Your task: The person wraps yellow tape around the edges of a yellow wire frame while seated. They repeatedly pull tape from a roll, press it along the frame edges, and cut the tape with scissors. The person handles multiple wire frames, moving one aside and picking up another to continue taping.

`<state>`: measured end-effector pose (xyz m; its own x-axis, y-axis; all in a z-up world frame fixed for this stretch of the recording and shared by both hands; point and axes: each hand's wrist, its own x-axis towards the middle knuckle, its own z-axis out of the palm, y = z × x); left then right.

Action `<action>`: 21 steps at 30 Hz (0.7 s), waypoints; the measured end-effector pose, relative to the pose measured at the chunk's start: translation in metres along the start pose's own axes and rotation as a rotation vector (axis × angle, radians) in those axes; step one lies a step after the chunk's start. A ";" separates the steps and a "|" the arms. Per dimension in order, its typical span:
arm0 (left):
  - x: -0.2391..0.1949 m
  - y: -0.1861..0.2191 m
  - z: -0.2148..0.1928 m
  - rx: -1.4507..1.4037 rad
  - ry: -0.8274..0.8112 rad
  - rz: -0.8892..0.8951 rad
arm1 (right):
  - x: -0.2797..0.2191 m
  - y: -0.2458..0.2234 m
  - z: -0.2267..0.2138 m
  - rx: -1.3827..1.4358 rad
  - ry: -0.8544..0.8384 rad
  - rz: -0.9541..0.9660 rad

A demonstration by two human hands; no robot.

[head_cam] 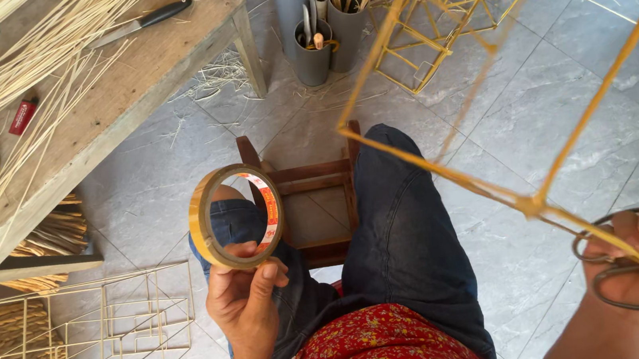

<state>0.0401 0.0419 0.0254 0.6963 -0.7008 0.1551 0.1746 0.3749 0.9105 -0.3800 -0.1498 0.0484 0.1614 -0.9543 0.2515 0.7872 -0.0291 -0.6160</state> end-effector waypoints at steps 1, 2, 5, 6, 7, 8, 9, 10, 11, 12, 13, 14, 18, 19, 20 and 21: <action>0.000 -0.002 0.000 0.011 0.005 -0.003 | -0.003 -0.003 -0.006 0.013 0.079 0.010; 0.001 -0.004 0.000 0.010 0.001 -0.015 | -0.005 -0.002 -0.011 -0.034 0.121 -0.012; 0.002 -0.010 0.002 0.015 -0.009 -0.044 | -0.009 0.005 -0.015 -0.221 0.212 -0.103; 0.004 -0.013 0.003 0.024 -0.015 -0.046 | -0.010 0.010 -0.014 -0.253 0.256 -0.127; 0.004 -0.016 0.004 0.033 -0.020 -0.048 | -0.008 0.016 -0.012 -0.207 0.337 -0.131; 0.005 -0.018 0.005 0.025 -0.024 -0.055 | -0.001 0.021 -0.011 -0.190 0.404 -0.136; 0.005 -0.021 0.007 0.017 -0.028 -0.062 | 0.005 0.025 -0.009 -0.172 0.471 -0.140; 0.005 -0.023 0.009 0.010 -0.032 -0.068 | 0.014 0.034 -0.008 -0.180 0.523 -0.142; 0.006 -0.024 0.011 0.016 -0.034 -0.084 | 0.022 0.042 -0.007 -0.186 0.575 -0.144; 0.006 -0.026 0.012 0.022 -0.035 -0.101 | 0.029 0.050 -0.007 -0.173 0.592 -0.140; 0.007 -0.027 0.013 0.029 -0.036 -0.118 | 0.035 0.060 -0.009 -0.160 0.610 -0.136; 0.007 -0.028 0.015 0.028 -0.038 -0.126 | 0.040 0.067 -0.012 -0.148 0.624 -0.128; 0.010 -0.026 0.014 0.024 -0.018 -0.100 | 0.052 0.090 -0.032 -0.192 0.764 -0.113; 0.012 -0.025 0.012 0.024 -0.008 -0.083 | 0.053 0.093 -0.039 -0.213 0.761 -0.111; 0.015 -0.022 0.010 0.052 0.030 -0.073 | 0.055 0.095 -0.046 -0.234 0.754 -0.109; 0.019 -0.018 0.004 0.080 0.067 -0.064 | 0.056 0.096 -0.053 -0.216 0.721 -0.106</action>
<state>0.0469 0.0192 0.0134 0.7312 -0.6783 0.0723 0.1658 0.2796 0.9457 -0.3275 -0.2219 -0.0362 -0.3961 -0.8990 -0.1866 0.6308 -0.1188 -0.7668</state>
